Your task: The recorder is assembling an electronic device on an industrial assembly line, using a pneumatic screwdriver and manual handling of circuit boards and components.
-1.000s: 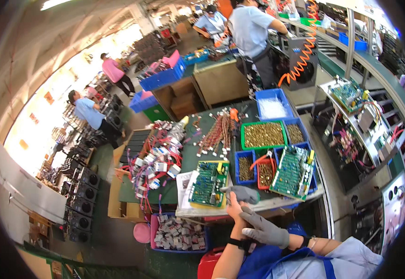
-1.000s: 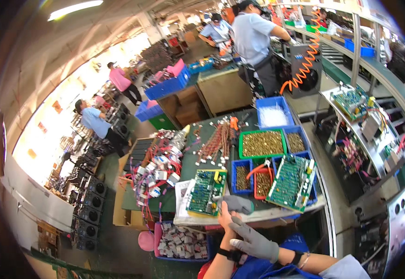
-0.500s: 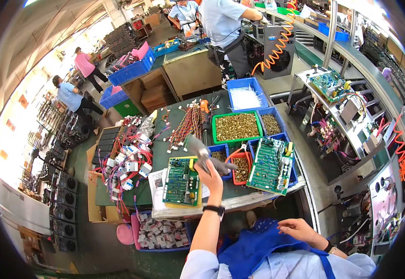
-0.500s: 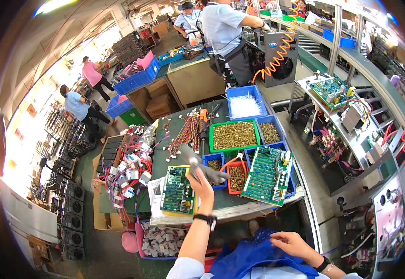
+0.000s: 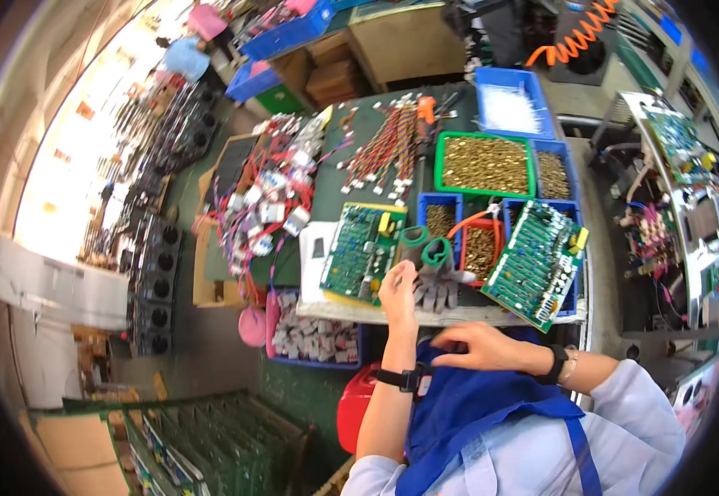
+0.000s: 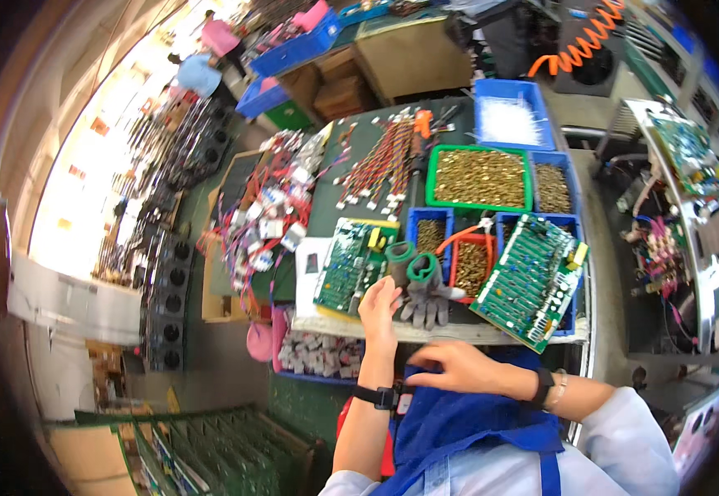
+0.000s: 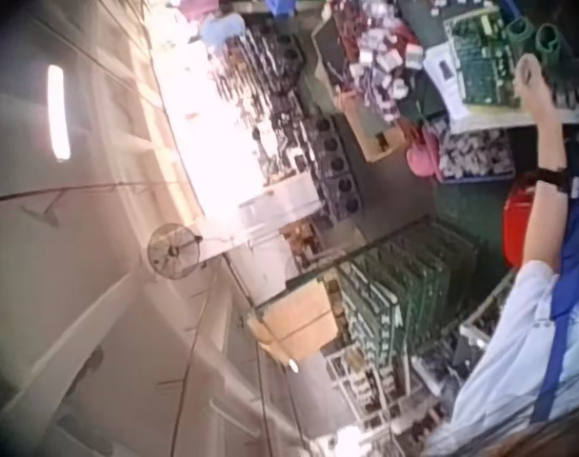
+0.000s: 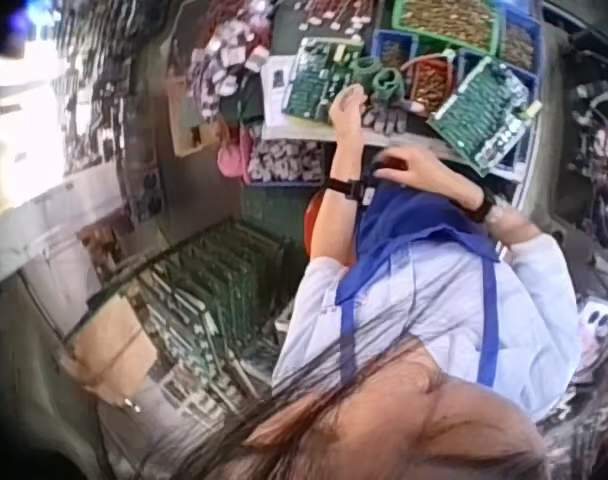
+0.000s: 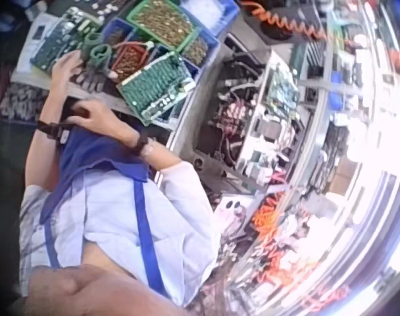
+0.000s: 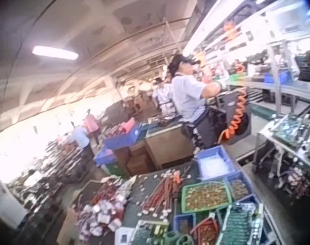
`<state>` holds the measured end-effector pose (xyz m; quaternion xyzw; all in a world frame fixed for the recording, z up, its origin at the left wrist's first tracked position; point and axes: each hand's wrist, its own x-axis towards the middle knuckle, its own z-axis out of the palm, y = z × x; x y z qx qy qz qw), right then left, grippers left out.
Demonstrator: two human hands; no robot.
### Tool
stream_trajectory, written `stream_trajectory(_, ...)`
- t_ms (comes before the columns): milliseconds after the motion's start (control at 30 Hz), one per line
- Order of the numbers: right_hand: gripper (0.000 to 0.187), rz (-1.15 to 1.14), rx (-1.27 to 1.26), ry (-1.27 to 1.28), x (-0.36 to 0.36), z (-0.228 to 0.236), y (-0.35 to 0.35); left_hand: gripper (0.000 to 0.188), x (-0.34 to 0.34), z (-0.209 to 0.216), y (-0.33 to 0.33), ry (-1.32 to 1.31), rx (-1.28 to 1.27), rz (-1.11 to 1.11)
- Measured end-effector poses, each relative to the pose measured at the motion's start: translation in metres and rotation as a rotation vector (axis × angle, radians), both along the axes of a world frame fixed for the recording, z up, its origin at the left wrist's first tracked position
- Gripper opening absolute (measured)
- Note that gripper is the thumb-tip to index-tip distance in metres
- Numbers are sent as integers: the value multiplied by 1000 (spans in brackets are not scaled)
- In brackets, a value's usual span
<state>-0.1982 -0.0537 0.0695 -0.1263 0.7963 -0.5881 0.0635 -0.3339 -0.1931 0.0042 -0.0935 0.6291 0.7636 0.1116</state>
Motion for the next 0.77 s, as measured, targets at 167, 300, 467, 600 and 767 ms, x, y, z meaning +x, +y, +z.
stream_trajectory(167,52,318,135,63,-19,3,-73,26,23,-21,-38,-177,148,162)
stream_trajectory(300,52,614,145,-46,-15,-25,-101,14,71,-70,-88,-347,359,239)
stream_trajectory(467,44,898,30,97,3,-74,-147,21,121,-113,-139,-802,526,380)
stream_trajectory(600,58,937,140,54,-4,-84,-183,25,109,-119,-169,-673,562,497)
stream_trajectory(767,45,1276,1,-207,-15,-98,-242,28,199,-146,-209,-617,791,744)
